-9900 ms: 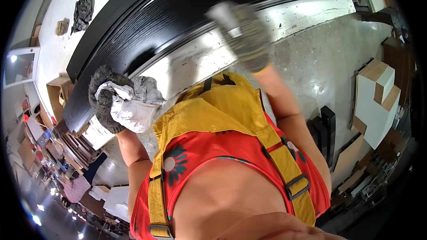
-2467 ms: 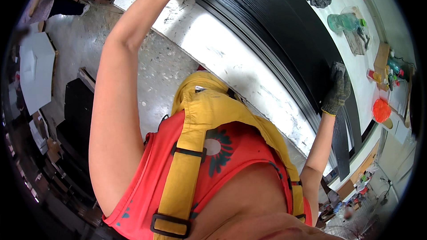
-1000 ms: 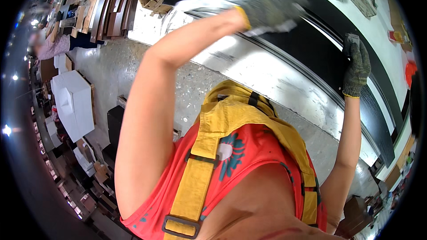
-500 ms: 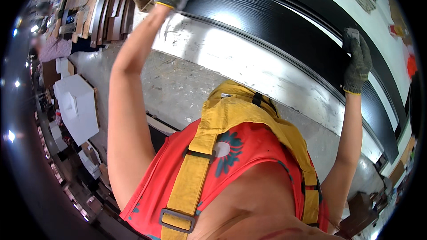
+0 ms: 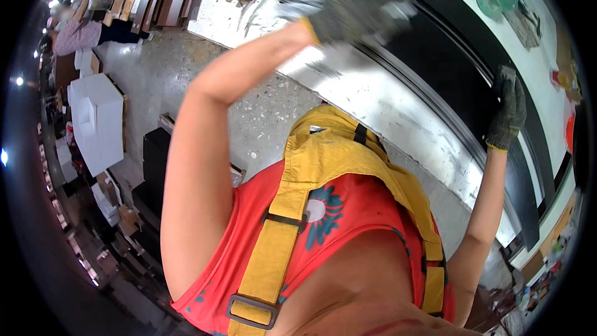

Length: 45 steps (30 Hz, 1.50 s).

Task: The person wipes a long black curved object on a white workbench using a white cloth. They repeatedly rub the surface along its length, occasionally repositioning the cloth and adjusting their grip.

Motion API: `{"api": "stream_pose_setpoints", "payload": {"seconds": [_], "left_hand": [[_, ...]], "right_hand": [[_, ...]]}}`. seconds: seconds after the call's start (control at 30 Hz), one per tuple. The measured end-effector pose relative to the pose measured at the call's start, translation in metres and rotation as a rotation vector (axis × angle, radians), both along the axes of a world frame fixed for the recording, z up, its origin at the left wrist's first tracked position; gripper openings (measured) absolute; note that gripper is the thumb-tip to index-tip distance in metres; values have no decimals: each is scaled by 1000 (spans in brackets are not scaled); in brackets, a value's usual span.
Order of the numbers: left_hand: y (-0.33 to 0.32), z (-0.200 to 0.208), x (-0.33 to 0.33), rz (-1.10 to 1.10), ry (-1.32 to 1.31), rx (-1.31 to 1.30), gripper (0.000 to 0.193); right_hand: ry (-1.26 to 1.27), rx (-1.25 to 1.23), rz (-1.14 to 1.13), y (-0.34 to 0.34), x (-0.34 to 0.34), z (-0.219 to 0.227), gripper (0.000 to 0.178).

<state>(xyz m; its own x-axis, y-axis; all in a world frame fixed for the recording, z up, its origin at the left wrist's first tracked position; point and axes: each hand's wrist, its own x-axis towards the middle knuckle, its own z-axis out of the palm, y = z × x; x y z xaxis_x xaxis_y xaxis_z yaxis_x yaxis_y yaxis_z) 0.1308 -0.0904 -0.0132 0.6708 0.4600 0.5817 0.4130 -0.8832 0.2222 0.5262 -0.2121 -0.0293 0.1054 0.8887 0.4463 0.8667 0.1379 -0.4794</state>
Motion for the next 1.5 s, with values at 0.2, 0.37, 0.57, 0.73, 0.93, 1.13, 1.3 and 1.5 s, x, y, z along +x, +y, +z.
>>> {"api": "stream_pose_setpoints", "payload": {"seconds": [0.2,0.37,0.57,0.73,0.93,1.13,1.3,1.5], "left_hand": [[61,11,-130,328,105,-65,33],[-6,32,-19,303,-136,-460,34],[-72,-8,121,-79,-88,331,26],[-97,-24,160,-154,-214,-198,42],[-27,21,16,-70,-67,-136,59],[8,53,-56,125,204,-191,70],[26,43,-7,117,-11,-802,64],[11,23,81,-226,-540,-1011,54]], "right_hand": [[-89,82,34,4,-7,3,32],[-310,157,52,2,4,-8,45],[-396,204,38,11,17,-17,37],[362,55,80,22,27,-24,40],[-318,283,41,12,39,-24,38],[860,78,62,5,-40,29,33],[1006,106,63,11,-30,18,33],[722,411,-103,-12,-77,63,35]]}}
